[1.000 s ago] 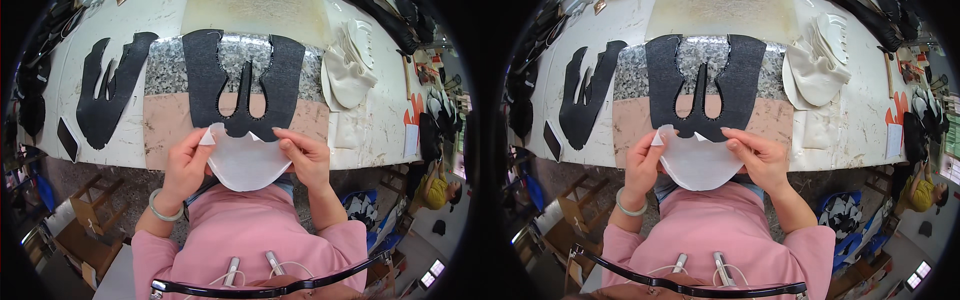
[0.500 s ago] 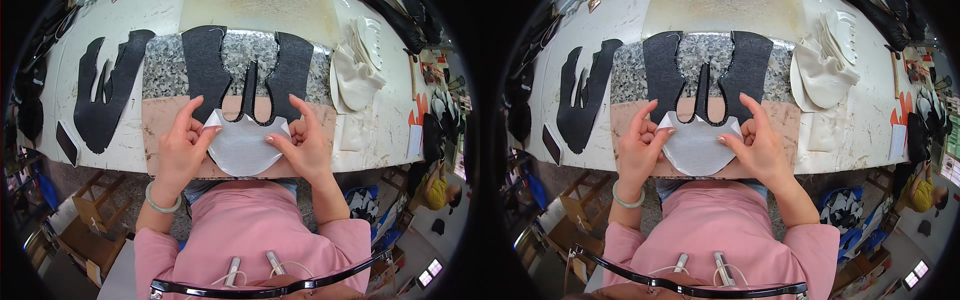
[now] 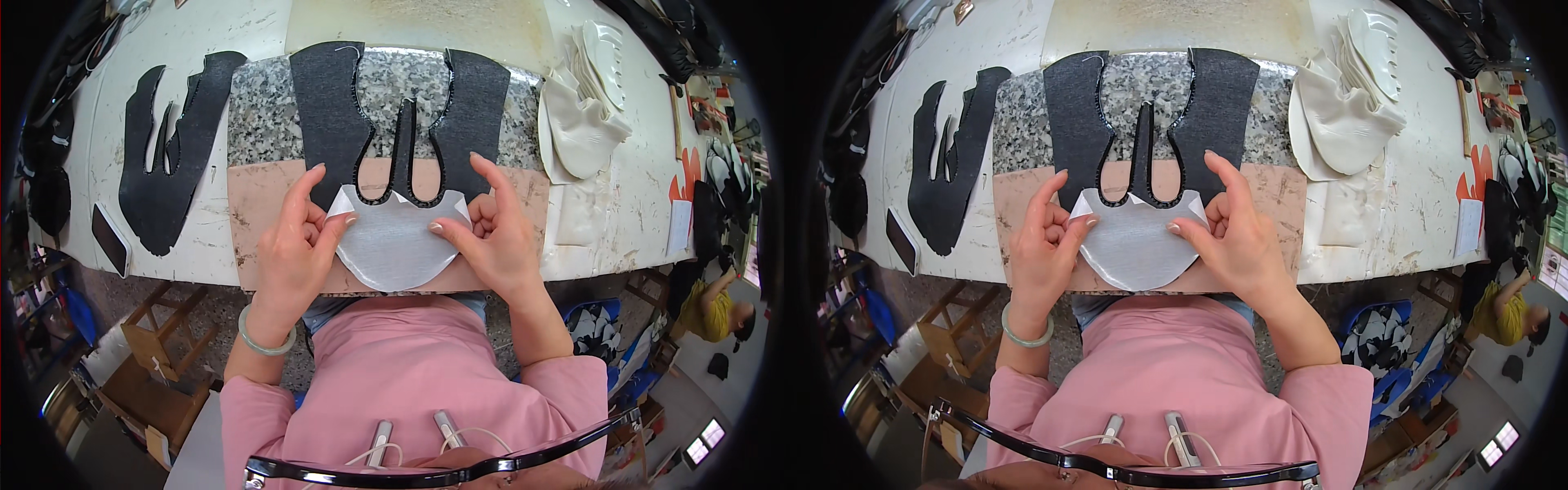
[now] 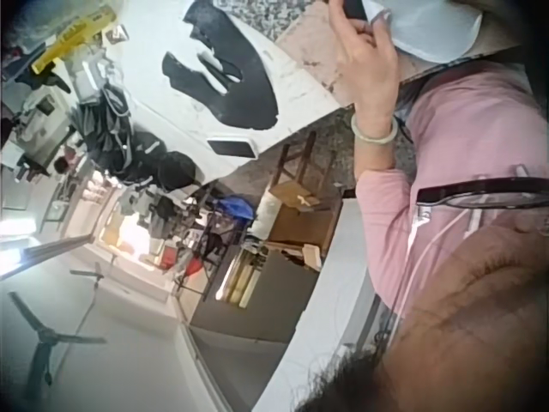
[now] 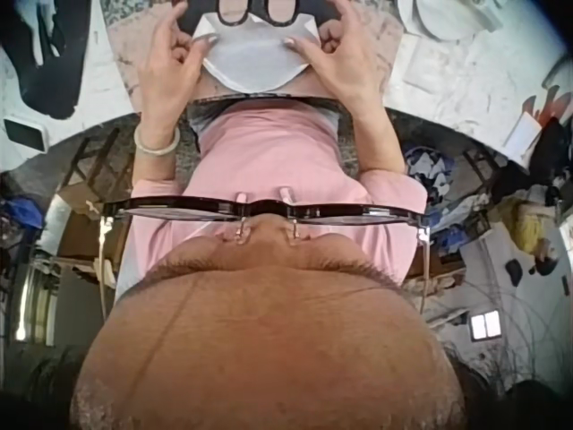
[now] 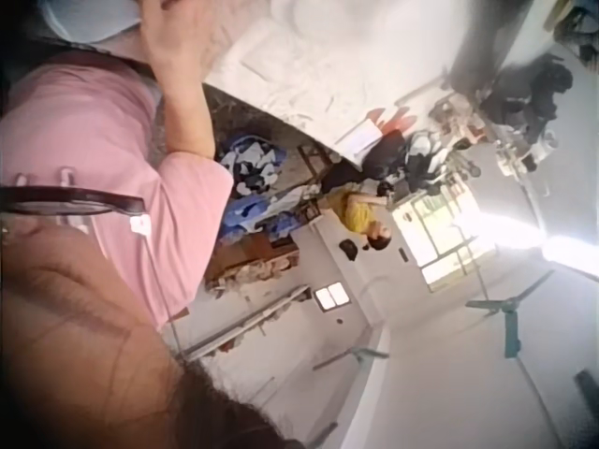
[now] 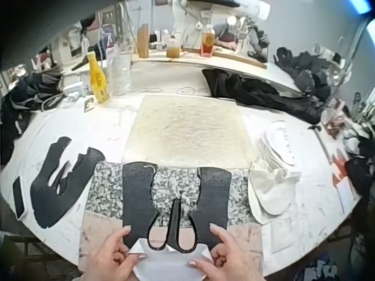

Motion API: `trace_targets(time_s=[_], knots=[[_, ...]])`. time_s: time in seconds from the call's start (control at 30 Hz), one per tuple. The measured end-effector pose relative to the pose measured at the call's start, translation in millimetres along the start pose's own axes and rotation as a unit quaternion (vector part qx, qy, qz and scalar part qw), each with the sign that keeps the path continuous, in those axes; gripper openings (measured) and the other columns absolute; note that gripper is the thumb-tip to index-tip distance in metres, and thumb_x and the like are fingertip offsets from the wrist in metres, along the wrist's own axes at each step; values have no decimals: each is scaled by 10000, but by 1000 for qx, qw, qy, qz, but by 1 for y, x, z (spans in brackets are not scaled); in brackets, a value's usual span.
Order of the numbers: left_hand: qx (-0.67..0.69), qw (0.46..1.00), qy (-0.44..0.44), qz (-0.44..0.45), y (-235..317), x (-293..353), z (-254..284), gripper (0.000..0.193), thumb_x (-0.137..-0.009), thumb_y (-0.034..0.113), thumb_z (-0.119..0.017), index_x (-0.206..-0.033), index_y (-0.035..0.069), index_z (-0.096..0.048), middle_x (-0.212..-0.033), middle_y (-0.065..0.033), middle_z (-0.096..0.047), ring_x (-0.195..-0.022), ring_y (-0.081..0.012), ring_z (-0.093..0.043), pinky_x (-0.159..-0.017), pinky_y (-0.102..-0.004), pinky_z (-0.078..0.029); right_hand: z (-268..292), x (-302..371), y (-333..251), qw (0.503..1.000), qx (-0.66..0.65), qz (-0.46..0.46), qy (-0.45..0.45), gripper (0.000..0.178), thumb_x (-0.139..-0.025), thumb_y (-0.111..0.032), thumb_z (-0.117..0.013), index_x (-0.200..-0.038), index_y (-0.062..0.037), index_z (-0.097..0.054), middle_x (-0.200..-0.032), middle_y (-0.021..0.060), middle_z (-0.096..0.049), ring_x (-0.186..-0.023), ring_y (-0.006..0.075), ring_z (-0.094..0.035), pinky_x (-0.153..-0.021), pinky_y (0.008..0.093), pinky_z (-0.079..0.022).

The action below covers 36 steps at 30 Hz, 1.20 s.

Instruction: The person applies adhesive patches onto black cut panels, presses and smooths them down by hand, peels off the protective plastic film, and sets the finished panels aside.

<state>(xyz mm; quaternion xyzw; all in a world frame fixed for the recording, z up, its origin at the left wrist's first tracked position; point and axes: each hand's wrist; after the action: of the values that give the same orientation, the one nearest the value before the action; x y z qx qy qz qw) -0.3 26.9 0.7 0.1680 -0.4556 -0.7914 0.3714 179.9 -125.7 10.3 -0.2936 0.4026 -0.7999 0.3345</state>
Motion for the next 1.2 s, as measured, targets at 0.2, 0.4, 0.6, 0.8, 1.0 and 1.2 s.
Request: trace_targets(time_s=[0.2, 0.4, 0.6, 0.8, 1.0, 1.2], knots=[[-10, 1000, 7, -2, 1, -1, -1, 571, -815, -13, -714, -1339, 21, -491, -651, 12, -519, -531, -11, -430, -466, -195, -349, 0, -1, -5, 1000, 30, 5, 2, 774, -749, -130, -801, -1394, -31, -384, -606, 14, -492, -512, 114, -480, -488, 263, -400], [-73, 996, 11, -49, 1, -1, 1, 573, -816, 38, -738, -1333, 32, -493, -657, 6, -502, -520, -32, -434, -461, -210, -359, 7, -2, 3, 996, 80, 24, 7, 746, -758, -118, -782, -1385, -24, -389, -605, 25, -478, -508, 164, -485, -493, 296, -410], [-251, 940, 89, -213, 10, -4, 8, 486, -751, -19, -722, -1212, 8, -572, -807, -77, -578, -763, -220, -576, -686, -345, -471, 19, 3, 12, 982, 125, 122, 68, 585, -773, -20, -719, -1302, -7, -468, -819, 98, -555, -663, 209, -558, -585, 340, -470], [-222, 924, -86, -300, 3, 21, -5, 336, -778, 74, -730, -1103, 22, -662, -1171, -96, -649, -1189, -241, -569, -1043, -454, -356, -11, 27, 5, 911, 147, 361, -133, 560, -768, -191, -716, -1245, 40, -534, -1274, 191, -534, -1211, 320, -519, -968, 401, -448], [-348, 898, -148, -224, -5, 29, 13, 460, -894, 368, -611, -1327, 220, -571, -1451, -5, -461, -1391, -215, -357, -1115, -643, -35, 10, 53, 25, 844, 311, 354, -255, 757, -818, -526, -560, -1383, -36, -445, -1494, 87, -392, -1416, 227, -316, -1139, 503, -199], [-388, 884, -150, -213, -4, 29, 17, 480, -899, 456, -564, -1350, 292, -550, -1501, 9, -394, -1447, -260, -227, -1093, -679, -11, 37, 10, 28, 841, 453, 266, -129, 831, -832, -627, -496, -1429, -57, -397, -1515, 74, -363, -1441, 194, -258, -1139, 585, -93]])
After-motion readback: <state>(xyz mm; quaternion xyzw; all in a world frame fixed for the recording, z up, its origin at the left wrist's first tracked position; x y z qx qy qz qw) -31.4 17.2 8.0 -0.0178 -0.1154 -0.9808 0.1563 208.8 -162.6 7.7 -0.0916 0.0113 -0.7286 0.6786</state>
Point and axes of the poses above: each hand's wrist, its own x-axis away from the middle knuckle, its own z-axis out of the back of the hand, y = z × x
